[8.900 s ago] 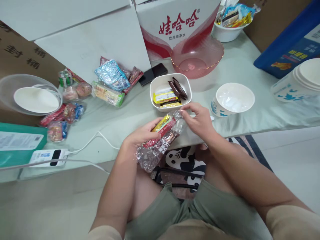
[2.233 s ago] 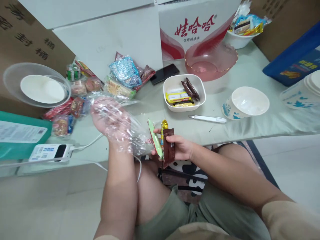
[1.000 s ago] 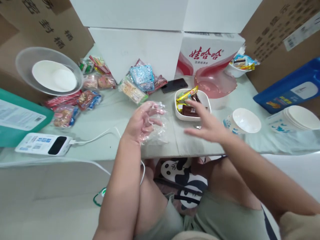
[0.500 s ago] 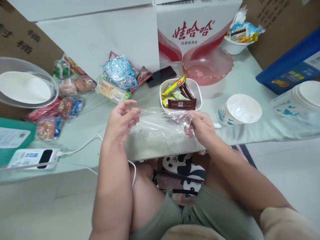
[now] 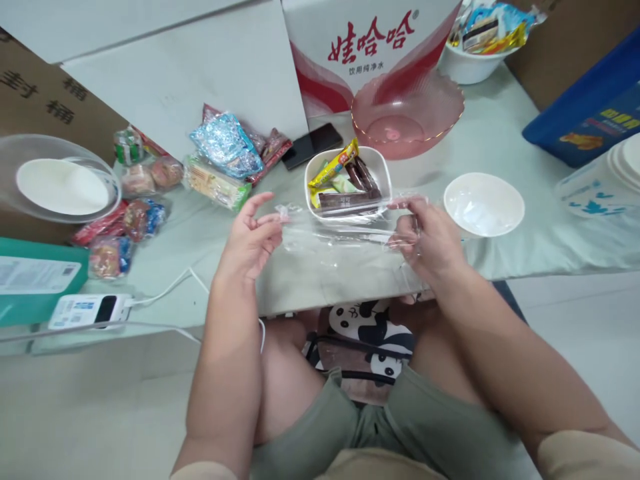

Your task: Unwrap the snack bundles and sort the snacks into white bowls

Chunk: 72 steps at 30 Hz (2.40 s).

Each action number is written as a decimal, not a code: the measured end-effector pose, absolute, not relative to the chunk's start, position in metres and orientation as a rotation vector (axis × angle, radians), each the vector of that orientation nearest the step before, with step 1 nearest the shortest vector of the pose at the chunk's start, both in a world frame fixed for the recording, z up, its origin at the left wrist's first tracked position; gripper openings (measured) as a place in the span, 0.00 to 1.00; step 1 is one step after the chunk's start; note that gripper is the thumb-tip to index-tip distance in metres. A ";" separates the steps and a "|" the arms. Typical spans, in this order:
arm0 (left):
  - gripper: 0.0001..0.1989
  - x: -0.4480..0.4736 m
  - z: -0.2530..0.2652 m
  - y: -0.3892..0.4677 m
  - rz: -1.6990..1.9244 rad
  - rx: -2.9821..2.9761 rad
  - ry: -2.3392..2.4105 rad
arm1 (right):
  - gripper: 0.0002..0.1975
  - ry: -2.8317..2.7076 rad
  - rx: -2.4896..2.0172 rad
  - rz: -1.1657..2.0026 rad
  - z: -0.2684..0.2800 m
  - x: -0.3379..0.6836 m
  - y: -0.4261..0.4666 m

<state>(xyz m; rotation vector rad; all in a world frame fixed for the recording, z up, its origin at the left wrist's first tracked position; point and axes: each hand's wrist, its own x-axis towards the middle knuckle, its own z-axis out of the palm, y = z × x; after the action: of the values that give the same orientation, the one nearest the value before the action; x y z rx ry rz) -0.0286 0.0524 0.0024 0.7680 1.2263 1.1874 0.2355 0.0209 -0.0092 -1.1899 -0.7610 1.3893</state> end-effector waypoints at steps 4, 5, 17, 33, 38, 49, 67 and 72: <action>0.13 -0.024 0.003 0.052 1.404 0.637 1.099 | 0.19 -0.691 -1.181 1.420 -0.011 0.243 0.022; 0.11 -0.021 0.002 0.050 1.350 0.628 1.079 | 0.20 -0.686 -1.174 1.409 -0.013 0.244 0.022; 0.12 0.008 -0.007 0.036 1.001 0.914 1.289 | 0.27 -0.724 -1.181 1.564 -0.024 0.228 0.014; 0.09 -0.034 0.006 0.034 1.371 0.729 1.247 | 0.17 -0.798 -1.298 0.952 -0.025 0.246 0.026; 0.14 -0.039 0.001 0.042 1.450 0.557 1.271 | 0.15 -0.747 -1.293 0.983 -0.022 0.246 0.023; 0.44 -0.029 -0.016 0.031 0.863 1.022 1.357 | 0.19 -1.001 -1.277 0.912 -0.029 0.247 0.011; 0.17 -0.034 -0.006 0.048 1.323 0.686 1.375 | 0.19 -0.970 -1.195 0.741 -0.028 0.253 0.011; 0.19 -0.030 0.001 0.044 0.823 0.520 1.269 | 0.20 -0.953 -1.144 0.838 -0.031 0.244 0.010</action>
<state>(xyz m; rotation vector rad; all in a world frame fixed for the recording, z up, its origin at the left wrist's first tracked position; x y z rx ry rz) -0.0299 0.0439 0.0008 0.5201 1.2688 0.8234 0.2442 0.0103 -0.0314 -1.1442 -0.9527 0.8377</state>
